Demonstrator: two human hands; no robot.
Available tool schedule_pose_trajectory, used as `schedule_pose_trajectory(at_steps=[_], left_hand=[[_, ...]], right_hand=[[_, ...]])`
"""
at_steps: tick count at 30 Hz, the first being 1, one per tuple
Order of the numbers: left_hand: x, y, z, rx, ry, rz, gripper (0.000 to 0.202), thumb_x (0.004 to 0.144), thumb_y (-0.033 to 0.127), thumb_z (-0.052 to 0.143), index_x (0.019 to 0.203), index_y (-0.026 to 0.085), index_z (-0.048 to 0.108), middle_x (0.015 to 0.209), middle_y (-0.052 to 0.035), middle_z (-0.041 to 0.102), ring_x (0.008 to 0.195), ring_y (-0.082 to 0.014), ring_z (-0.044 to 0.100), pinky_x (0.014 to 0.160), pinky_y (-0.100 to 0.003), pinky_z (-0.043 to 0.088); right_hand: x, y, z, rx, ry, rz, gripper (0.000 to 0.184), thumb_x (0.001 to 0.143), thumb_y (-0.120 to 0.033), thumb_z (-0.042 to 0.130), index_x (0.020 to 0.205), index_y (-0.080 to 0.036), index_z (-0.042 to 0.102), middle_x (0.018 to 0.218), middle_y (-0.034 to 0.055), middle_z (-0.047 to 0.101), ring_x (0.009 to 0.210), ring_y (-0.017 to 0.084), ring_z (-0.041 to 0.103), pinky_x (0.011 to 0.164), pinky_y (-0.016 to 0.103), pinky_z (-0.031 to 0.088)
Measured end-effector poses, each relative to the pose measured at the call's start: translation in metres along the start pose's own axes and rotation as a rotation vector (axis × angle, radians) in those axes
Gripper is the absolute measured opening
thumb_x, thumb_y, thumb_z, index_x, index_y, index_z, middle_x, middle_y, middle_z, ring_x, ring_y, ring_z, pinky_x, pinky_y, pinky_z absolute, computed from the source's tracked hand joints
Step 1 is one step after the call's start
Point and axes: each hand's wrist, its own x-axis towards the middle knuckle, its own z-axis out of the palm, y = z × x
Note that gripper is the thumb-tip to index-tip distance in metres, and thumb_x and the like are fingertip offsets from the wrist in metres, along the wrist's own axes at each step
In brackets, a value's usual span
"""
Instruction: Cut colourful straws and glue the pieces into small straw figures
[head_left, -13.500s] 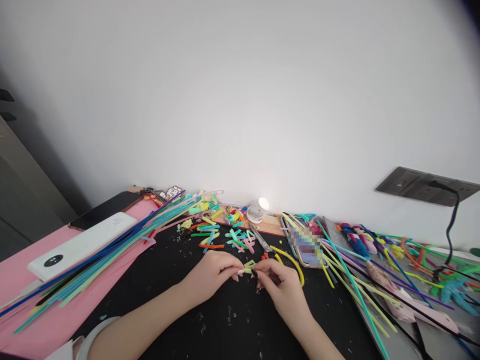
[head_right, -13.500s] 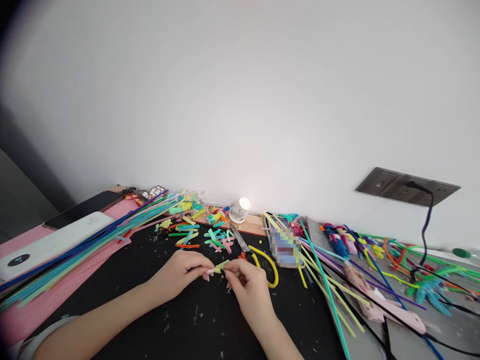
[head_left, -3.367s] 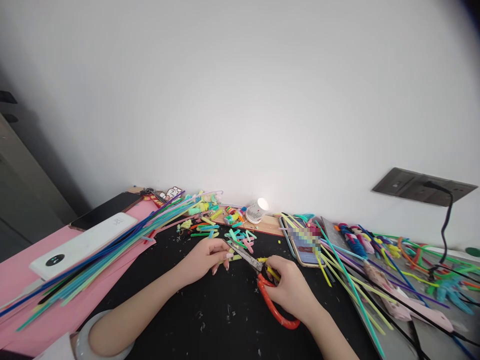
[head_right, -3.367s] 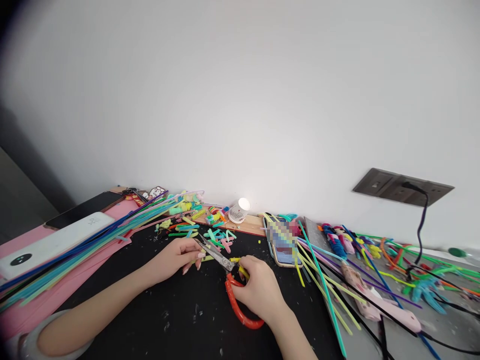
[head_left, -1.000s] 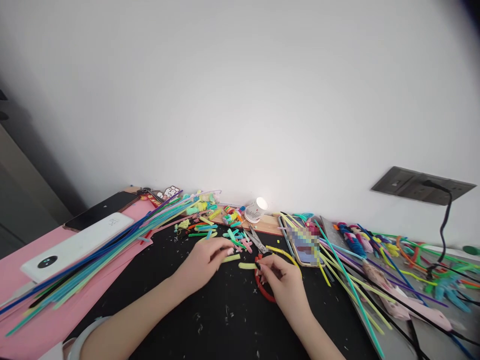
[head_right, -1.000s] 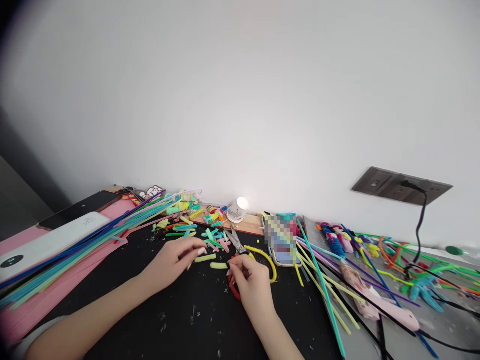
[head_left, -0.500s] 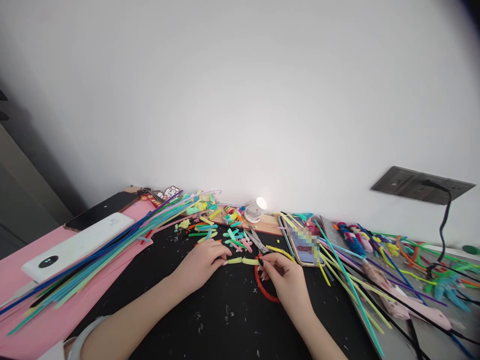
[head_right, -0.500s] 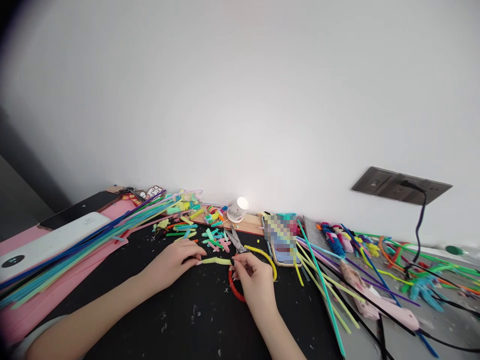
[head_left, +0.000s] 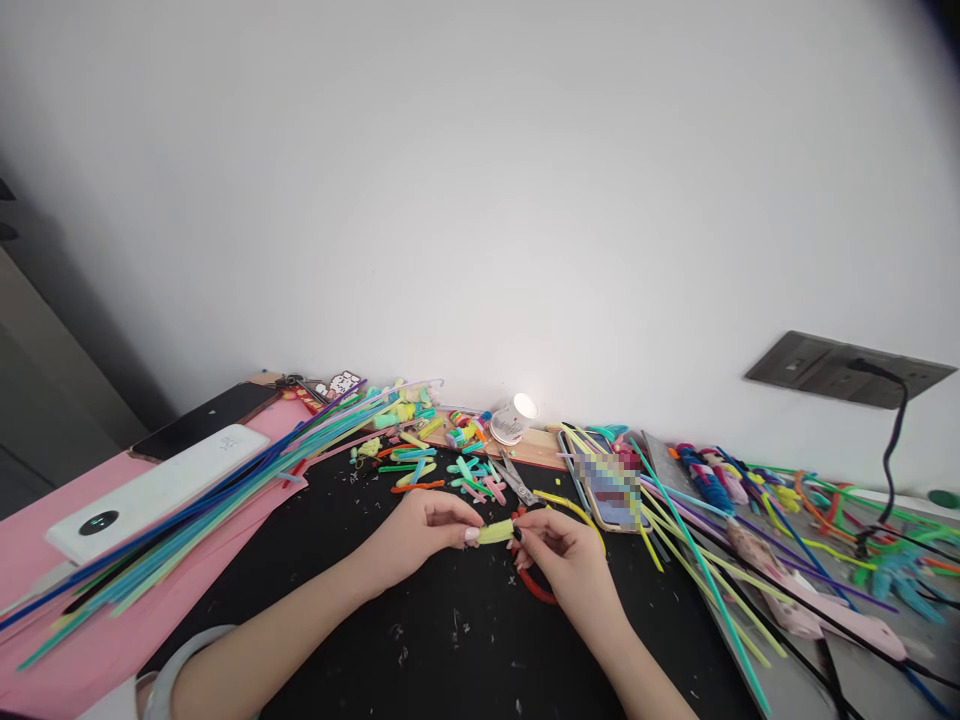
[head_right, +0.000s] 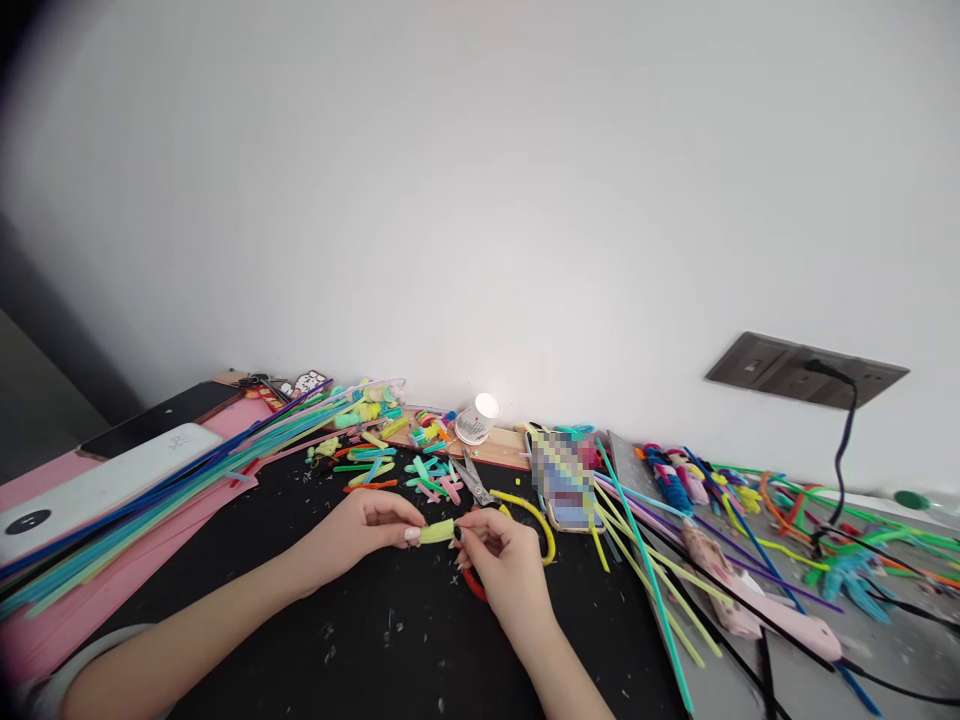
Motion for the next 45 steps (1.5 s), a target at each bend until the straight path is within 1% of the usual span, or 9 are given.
schedule_pose_trajectory(at_steps=[3,6,12,14,18,23,31,37,45], left_hand=[[-0.001,0.000,0.001,-0.031,-0.036,-0.040,0.018,0.070,0.026,0.065,0.082,0.013,0.068,0.075,-0.0036,0.070,0.073,-0.0166,0.063,0.072,-0.027,0.049],[0.000,0.000,0.002,-0.040,-0.009,-0.059,0.019,0.069,0.027,0.067,0.081,0.013,0.067,0.073,-0.0041,0.070,0.072,-0.0172,0.064,0.072,-0.028,0.050],[0.001,0.003,-0.003,-0.111,0.261,-0.097,0.025,0.067,0.033,0.070,0.082,0.013,0.064,0.076,-0.0048,0.070,0.078,-0.0204,0.067,0.075,-0.030,0.052],[0.001,0.004,-0.003,-0.135,0.284,-0.095,0.026,0.067,0.033,0.071,0.081,0.014,0.063,0.078,-0.0052,0.070,0.080,-0.0210,0.067,0.076,-0.031,0.052],[0.000,0.000,0.002,-0.135,0.169,-0.108,0.026,0.066,0.033,0.072,0.082,0.013,0.065,0.078,-0.0050,0.071,0.080,-0.0208,0.066,0.075,-0.030,0.052],[-0.002,0.000,0.007,-0.137,0.044,-0.140,0.028,0.068,0.034,0.070,0.087,0.014,0.068,0.085,-0.0058,0.072,0.086,-0.0207,0.065,0.079,-0.030,0.051],[-0.004,0.004,0.006,-0.244,0.008,-0.167,0.032,0.071,0.036,0.069,0.093,0.014,0.064,0.089,-0.0074,0.071,0.089,-0.0216,0.065,0.078,-0.030,0.051],[-0.002,0.002,0.005,-0.224,0.015,-0.187,0.031,0.070,0.034,0.070,0.093,0.013,0.065,0.088,-0.0080,0.071,0.087,-0.0204,0.065,0.079,-0.030,0.051],[-0.003,0.004,0.007,-0.132,-0.015,-0.137,0.024,0.072,0.031,0.067,0.090,0.014,0.068,0.086,-0.0061,0.072,0.086,-0.0198,0.066,0.077,-0.028,0.051]], right_hand=[[0.000,-0.001,0.000,0.000,0.007,0.011,0.025,0.069,-0.041,0.066,0.073,-0.016,0.062,0.055,-0.0003,0.061,0.048,0.014,0.058,0.052,0.026,0.050],[0.000,-0.003,0.000,0.004,0.001,0.024,0.025,0.069,-0.040,0.066,0.074,-0.016,0.061,0.055,-0.0006,0.060,0.049,0.013,0.058,0.052,0.026,0.050],[0.000,-0.005,-0.001,0.057,0.016,0.036,0.028,0.070,-0.044,0.065,0.073,-0.017,0.059,0.060,0.0002,0.063,0.049,0.013,0.058,0.052,0.026,0.050],[-0.002,-0.005,0.000,0.079,0.008,0.026,0.027,0.070,-0.043,0.065,0.073,-0.017,0.059,0.061,0.0005,0.063,0.049,0.012,0.058,0.052,0.025,0.050],[-0.004,-0.004,0.002,0.093,-0.023,0.017,0.026,0.071,-0.041,0.066,0.073,-0.016,0.058,0.062,0.0014,0.064,0.051,0.012,0.058,0.053,0.025,0.050],[-0.003,-0.005,0.004,0.053,0.014,0.017,0.028,0.071,-0.043,0.065,0.071,-0.017,0.057,0.059,0.0008,0.063,0.050,0.013,0.058,0.053,0.026,0.050],[-0.002,-0.005,0.003,0.066,0.034,0.028,0.027,0.070,-0.043,0.065,0.070,-0.017,0.057,0.058,-0.0001,0.062,0.049,0.013,0.058,0.052,0.026,0.049],[-0.003,-0.004,0.003,0.069,0.015,0.022,0.021,0.073,-0.037,0.064,0.072,-0.017,0.058,0.060,0.0004,0.062,0.051,0.013,0.058,0.054,0.025,0.048],[-0.005,-0.002,0.002,-0.012,0.017,-0.008,0.016,0.075,-0.033,0.061,0.071,-0.018,0.059,0.060,0.0004,0.061,0.053,0.014,0.057,0.055,0.026,0.047]])
